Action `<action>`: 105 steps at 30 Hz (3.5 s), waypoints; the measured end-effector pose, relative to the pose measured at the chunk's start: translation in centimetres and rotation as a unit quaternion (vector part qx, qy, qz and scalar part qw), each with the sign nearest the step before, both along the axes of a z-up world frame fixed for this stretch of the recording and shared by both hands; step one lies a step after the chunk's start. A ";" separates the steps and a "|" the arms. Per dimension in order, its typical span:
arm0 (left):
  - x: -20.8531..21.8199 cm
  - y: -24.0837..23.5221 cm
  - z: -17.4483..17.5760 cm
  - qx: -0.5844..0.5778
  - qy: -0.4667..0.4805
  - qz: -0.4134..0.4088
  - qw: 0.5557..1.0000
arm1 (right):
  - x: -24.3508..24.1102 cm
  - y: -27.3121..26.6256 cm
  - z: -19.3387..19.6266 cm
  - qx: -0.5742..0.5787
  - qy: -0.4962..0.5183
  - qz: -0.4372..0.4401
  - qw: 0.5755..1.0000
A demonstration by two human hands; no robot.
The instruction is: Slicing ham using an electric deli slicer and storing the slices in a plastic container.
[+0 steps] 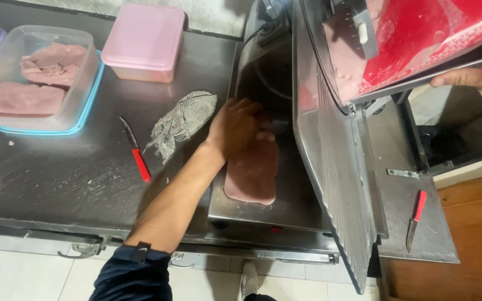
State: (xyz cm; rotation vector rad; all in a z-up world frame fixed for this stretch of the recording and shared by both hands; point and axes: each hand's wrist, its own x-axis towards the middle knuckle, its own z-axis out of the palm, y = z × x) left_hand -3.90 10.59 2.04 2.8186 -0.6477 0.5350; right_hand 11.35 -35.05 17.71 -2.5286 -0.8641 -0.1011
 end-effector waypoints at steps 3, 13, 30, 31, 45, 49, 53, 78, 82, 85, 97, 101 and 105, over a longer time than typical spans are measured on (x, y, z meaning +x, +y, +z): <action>0.0 0.1 -2.5 0.069 -0.113 0.078 0.988 | -2.5 1.6 1.3 -0.004 -0.041 0.008 0.999; -15.7 -11.8 -0.2 -0.168 -0.160 -0.036 0.972 | -14.0 9.2 6.5 -0.293 -0.488 -0.178 0.803; -17.4 -17.4 -8.7 -0.131 -0.156 0.087 0.975 | -19.8 9.0 6.9 -0.239 -0.284 -0.212 0.904; -17.5 -17.4 -8.6 -0.140 -0.156 0.087 0.974 | -20.4 8.9 6.8 -0.243 -0.286 -0.215 0.902; -17.7 -17.4 -7.4 -0.159 -0.085 0.090 0.980 | -31.0 7.0 5.7 -0.223 -0.325 -0.185 0.900; -17.0 -16.5 -6.5 -0.106 -0.039 0.058 0.992 | -32.7 6.6 5.5 -0.209 -0.339 -0.199 0.896; -14.3 -12.7 -6.0 -0.088 0.004 0.032 0.996 | -32.4 7.3 6.6 -0.220 -0.344 -0.204 0.890; 4.2 -11.3 -2.1 -0.747 0.158 -0.192 0.616 | -23.3 9.4 7.4 -0.218 -0.359 -0.122 0.899; 7.1 -12.2 -4.9 -0.886 0.296 -0.298 0.198 | -21.8 9.2 7.2 -0.244 -0.334 -0.167 0.895; 3.9 -10.6 -2.3 -0.764 0.136 -0.236 0.584 | -21.7 11.2 7.6 -0.307 -0.421 -0.161 0.839; 1.3 -8.2 -1.0 -0.823 0.185 -0.156 0.514 | -16.3 9.5 7.1 -0.278 -0.398 -0.180 0.855; 1.9 -7.4 -2.2 -0.821 0.152 -0.172 0.523 | -13.5 7.8 6.6 -0.269 -0.369 -0.183 0.870; -0.1 -5.1 0.6 -0.668 0.107 -0.029 0.736 | -12.2 8.4 7.0 -0.278 -0.414 -0.153 0.853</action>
